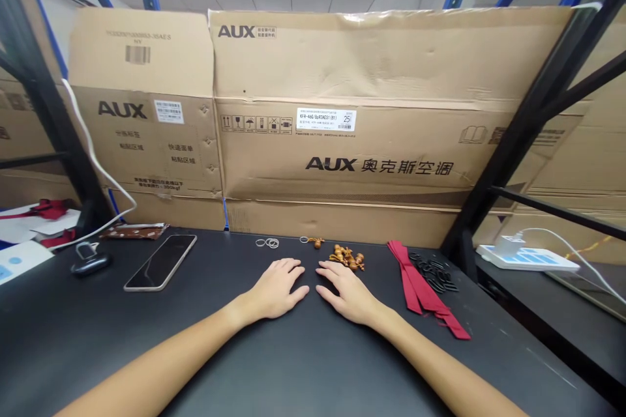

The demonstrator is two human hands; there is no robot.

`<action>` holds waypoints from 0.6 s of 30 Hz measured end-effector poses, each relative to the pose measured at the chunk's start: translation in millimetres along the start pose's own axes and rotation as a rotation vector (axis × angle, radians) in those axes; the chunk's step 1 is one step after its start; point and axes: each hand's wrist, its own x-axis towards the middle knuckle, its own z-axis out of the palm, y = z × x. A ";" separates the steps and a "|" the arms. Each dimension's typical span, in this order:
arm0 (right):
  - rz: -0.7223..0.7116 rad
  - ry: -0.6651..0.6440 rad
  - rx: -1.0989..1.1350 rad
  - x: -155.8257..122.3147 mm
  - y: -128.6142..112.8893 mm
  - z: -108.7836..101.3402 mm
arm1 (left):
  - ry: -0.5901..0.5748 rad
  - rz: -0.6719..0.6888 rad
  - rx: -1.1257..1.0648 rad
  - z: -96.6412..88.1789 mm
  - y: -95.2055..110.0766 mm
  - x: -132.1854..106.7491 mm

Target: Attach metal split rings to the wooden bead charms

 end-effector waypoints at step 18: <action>0.029 -0.313 0.050 -3.2 -10.3 -14.0 | -0.276 -0.048 -0.077 -3.4 -12.6 2.7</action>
